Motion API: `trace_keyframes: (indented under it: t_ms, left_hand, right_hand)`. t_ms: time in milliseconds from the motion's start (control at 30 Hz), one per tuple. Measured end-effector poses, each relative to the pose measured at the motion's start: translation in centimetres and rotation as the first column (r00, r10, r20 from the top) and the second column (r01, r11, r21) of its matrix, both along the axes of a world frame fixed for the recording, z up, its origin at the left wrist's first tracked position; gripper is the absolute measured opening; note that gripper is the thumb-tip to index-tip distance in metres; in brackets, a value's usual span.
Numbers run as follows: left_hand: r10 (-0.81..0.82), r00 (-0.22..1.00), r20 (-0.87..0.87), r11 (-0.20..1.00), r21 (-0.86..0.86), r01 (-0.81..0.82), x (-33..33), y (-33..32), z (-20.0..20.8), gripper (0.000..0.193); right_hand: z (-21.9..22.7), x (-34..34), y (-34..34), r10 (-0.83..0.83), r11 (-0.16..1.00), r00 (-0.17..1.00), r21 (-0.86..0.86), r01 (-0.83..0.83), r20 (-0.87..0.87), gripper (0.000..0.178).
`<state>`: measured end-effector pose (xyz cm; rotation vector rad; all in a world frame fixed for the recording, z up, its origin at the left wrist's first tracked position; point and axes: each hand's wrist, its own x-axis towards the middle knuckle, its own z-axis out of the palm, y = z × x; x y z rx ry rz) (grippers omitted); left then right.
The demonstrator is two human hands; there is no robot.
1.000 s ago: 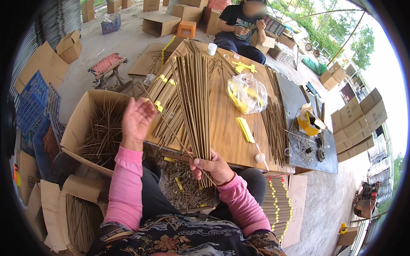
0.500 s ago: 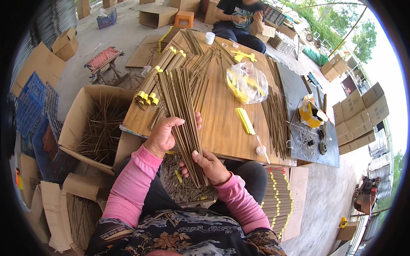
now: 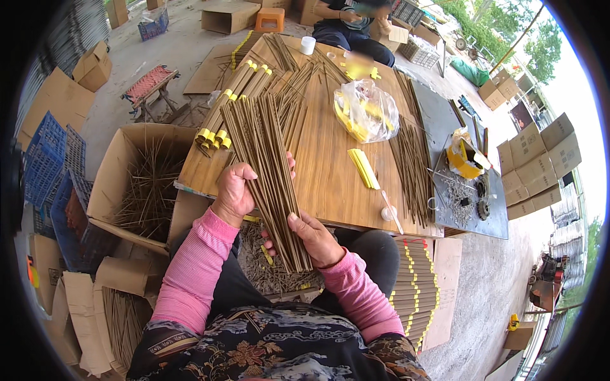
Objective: The person gathers thin wooden sticks from a cardboard box, aligns them into bundles, and secures each bundle with a yellow paper strip. They apply glue to the strip using a small brush and wrap it around the bundle before placing the finished bundle on the table.
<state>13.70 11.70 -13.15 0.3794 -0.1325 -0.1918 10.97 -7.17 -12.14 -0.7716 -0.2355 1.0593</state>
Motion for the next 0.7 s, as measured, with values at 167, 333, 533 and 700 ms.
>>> trace_keyframes:
  t_ms: [167, 333, 533, 700]
  left_hand:
    - [0.040, 0.997, -0.072, 0.999, 0.027, -0.038, -0.04, -0.18, 0.19, 0.048]
    - [0.038, 0.999, -0.035, 0.988, 0.150, -0.032, 0.07, -0.02, -0.15, 0.047]
    - [0.004, 0.993, -0.114, 1.000, 0.020, -0.002, 0.09, 0.07, -0.02, 0.050]
    - [0.007, 0.995, -0.097, 0.998, 0.061, -0.001, 0.38, 0.15, -0.54, 0.053]
  right_hand:
    - [0.44, -0.09, 0.15, 0.008, 0.994, 0.993, -0.108, 0.004, 0.117, 0.035]
    - [0.50, -0.05, 0.05, -0.003, 0.998, 1.000, -0.056, 0.004, 0.011, 0.034]
    - [0.46, 0.39, 0.11, 0.012, 1.000, 0.998, 0.011, -0.012, -0.060, 0.040]
    - [0.69, 0.01, 0.01, -0.025, 0.998, 0.997, -0.052, 0.029, 0.070, 0.043]
